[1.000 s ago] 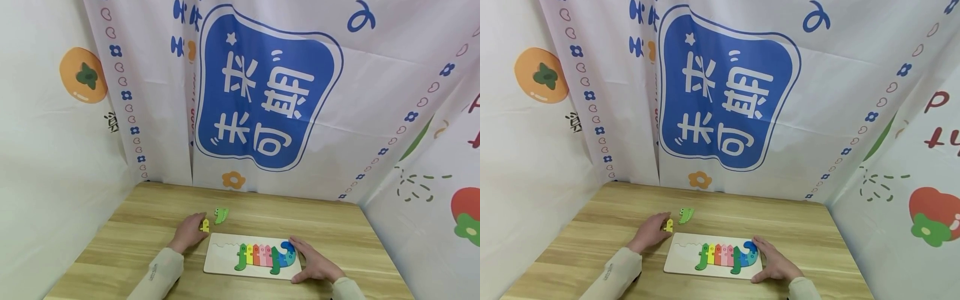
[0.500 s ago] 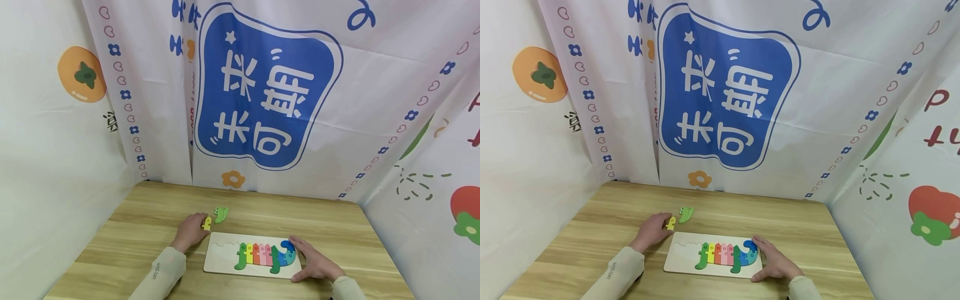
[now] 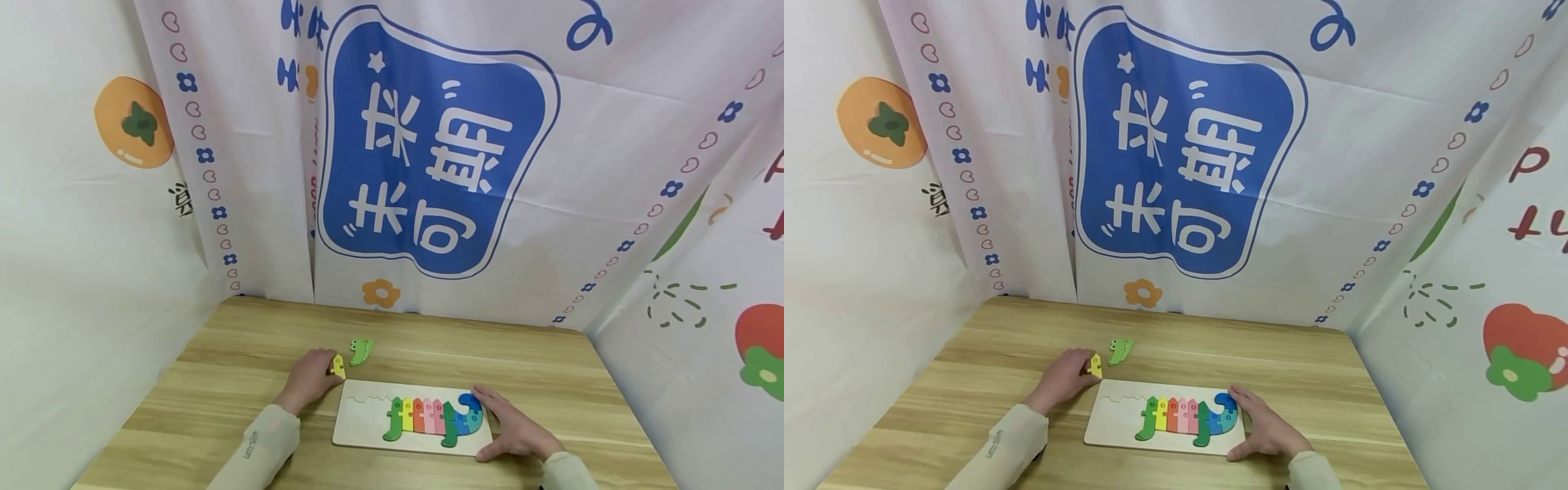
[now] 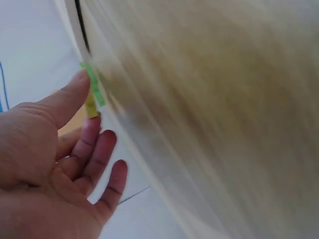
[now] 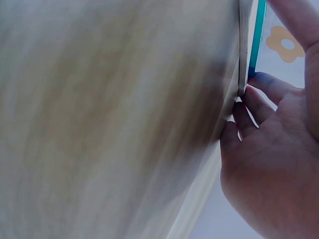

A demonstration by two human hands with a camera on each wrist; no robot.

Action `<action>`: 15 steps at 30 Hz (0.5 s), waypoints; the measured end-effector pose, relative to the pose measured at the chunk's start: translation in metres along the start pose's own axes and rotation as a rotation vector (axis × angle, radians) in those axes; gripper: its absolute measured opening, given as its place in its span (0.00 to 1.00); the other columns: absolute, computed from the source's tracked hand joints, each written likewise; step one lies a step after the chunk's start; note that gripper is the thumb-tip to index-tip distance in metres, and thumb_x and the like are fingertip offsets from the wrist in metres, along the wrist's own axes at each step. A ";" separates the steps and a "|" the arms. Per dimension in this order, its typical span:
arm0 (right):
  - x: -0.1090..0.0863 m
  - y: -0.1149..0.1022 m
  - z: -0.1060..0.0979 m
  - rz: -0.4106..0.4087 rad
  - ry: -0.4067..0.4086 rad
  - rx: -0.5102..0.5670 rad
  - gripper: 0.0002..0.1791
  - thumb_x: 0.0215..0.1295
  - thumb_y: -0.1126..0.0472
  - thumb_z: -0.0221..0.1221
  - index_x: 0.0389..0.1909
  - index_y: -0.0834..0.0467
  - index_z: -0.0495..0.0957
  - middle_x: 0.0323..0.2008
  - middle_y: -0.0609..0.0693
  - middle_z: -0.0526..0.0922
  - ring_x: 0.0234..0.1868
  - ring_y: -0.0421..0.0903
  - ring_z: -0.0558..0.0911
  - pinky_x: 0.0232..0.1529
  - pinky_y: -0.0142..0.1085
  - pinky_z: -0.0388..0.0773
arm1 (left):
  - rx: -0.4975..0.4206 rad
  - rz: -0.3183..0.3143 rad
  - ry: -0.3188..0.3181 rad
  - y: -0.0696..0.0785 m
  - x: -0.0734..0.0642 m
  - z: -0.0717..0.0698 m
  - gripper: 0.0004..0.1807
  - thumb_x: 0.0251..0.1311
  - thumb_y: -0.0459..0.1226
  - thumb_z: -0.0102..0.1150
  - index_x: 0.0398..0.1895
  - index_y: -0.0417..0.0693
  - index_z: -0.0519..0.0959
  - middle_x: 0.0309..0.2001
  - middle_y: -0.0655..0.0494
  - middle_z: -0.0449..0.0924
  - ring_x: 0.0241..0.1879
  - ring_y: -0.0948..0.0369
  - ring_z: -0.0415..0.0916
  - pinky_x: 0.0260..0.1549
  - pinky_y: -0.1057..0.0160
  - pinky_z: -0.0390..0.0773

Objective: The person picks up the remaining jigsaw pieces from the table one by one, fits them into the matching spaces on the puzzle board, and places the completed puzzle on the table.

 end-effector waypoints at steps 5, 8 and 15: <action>0.000 0.001 -0.001 0.003 0.002 0.003 0.69 0.41 0.45 0.84 0.81 0.59 0.55 0.82 0.63 0.52 0.79 0.73 0.51 0.73 0.74 0.52 | 0.011 0.112 0.078 0.020 -0.003 -0.019 0.33 0.56 0.41 0.76 0.65 0.40 0.78 0.45 0.50 0.85 0.49 0.50 0.80 0.55 0.43 0.78; 0.000 0.001 -0.001 0.001 0.004 0.005 0.69 0.41 0.45 0.84 0.81 0.59 0.55 0.82 0.63 0.52 0.79 0.73 0.51 0.73 0.74 0.52 | 0.008 0.198 0.125 0.034 -0.006 -0.032 0.36 0.55 0.41 0.76 0.68 0.43 0.76 0.44 0.55 0.86 0.50 0.52 0.80 0.58 0.43 0.76; 0.001 0.004 0.000 0.000 0.001 -0.007 0.69 0.41 0.44 0.83 0.82 0.58 0.55 0.82 0.62 0.52 0.79 0.73 0.51 0.73 0.74 0.52 | 0.107 0.385 0.260 0.062 -0.020 -0.055 0.37 0.51 0.45 0.78 0.66 0.47 0.78 0.41 0.60 0.86 0.49 0.57 0.81 0.57 0.48 0.79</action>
Point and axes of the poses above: each hand's wrist, its own x-axis towards the middle knuckle, its own z-axis out of the palm, y = z × x, the point moved 10 cm from there along x, towards the middle knuckle
